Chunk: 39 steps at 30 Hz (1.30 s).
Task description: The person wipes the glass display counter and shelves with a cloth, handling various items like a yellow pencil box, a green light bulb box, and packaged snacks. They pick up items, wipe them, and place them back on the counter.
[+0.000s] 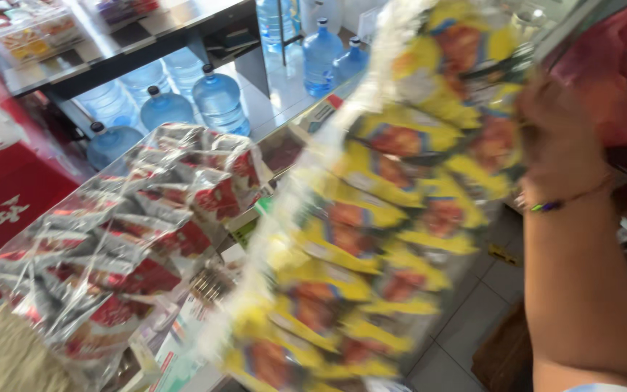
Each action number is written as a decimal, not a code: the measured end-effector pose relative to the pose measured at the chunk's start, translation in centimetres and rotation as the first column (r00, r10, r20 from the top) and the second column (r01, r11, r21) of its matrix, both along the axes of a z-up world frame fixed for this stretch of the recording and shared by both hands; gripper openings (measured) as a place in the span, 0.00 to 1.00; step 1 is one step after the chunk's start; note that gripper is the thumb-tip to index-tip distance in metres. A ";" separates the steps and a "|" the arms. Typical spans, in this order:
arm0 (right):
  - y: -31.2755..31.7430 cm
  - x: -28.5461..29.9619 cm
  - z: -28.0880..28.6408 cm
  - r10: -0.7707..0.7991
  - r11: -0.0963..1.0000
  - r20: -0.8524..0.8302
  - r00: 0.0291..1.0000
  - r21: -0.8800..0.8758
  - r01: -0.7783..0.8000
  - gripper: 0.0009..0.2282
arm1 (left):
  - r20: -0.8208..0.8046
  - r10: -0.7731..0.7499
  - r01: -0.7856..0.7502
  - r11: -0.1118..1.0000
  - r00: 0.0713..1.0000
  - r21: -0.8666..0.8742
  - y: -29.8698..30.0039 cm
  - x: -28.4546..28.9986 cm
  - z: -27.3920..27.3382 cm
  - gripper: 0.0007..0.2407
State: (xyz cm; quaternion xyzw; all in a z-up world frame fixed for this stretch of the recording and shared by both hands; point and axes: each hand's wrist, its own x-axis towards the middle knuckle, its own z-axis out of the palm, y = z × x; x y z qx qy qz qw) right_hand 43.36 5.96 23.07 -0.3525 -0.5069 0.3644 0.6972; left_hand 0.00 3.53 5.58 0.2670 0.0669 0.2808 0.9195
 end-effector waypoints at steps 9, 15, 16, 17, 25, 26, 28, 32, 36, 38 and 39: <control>-2.1 -7.2 5.2 0.245 0.946 0.404 0.881 -0.299 -0.126 0.25 | 0.239 -0.122 0.091 0.987 0.963 0.135 0.9 1.0 6.8 0.40; -1.1 -12.3 6.0 0.296 0.952 0.485 0.823 -0.224 -0.210 0.25 | -0.219 0.161 -0.083 0.941 0.962 0.328 0.6 1.3 7.9 0.37; -0.7 -12.2 5.7 0.288 0.955 0.498 0.818 -0.211 -0.208 0.25 | -0.183 0.121 -0.065 0.955 0.976 0.288 0.6 1.1 7.8 0.36; 0.0 -11.8 5.2 0.426 0.899 0.208 0.881 -0.211 -0.384 0.26 | -0.181 0.176 -0.106 0.935 0.968 0.339 0.6 1.1 7.6 0.34; 10.9 -7.2 -9.6 0.062 0.995 0.488 0.871 -0.094 -0.018 0.29 | -0.228 0.375 -0.286 0.894 0.898 0.345 0.3 -0.5 6.1 0.33; 11.5 -6.7 -11.7 0.211 0.974 0.242 0.947 -0.136 -0.182 0.29 | -0.243 0.380 -0.296 0.900 0.892 0.320 0.4 -0.5 5.9 0.33; 11.5 -6.1 -14.7 0.397 0.900 -0.165 0.903 -0.122 -0.418 0.28 | -0.276 0.384 -0.314 0.912 0.881 0.265 0.6 -0.5 5.4 0.33; 8.4 -6.6 -15.2 0.259 0.942 -0.302 0.917 -0.130 -0.309 0.24 | -0.254 0.486 -0.444 0.872 0.836 0.208 0.5 0.3 3.9 0.34; 5.1 -6.7 -10.5 -0.019 0.997 -0.282 0.959 -0.080 -0.004 0.20 | -0.242 0.504 -0.483 0.864 0.829 0.144 1.2 1.9 3.5 0.32; 3.1 -6.4 -8.0 -0.192 0.981 -0.254 0.948 -0.034 0.190 0.18 | -0.276 0.512 -0.482 0.859 0.813 0.173 1.5 3.2 3.6 0.32; 1.7 -6.3 -7.0 -0.300 0.952 -0.246 0.922 -0.016 0.306 0.17 | -0.292 0.517 -0.476 0.856 0.805 0.203 1.6 4.0 3.8 0.31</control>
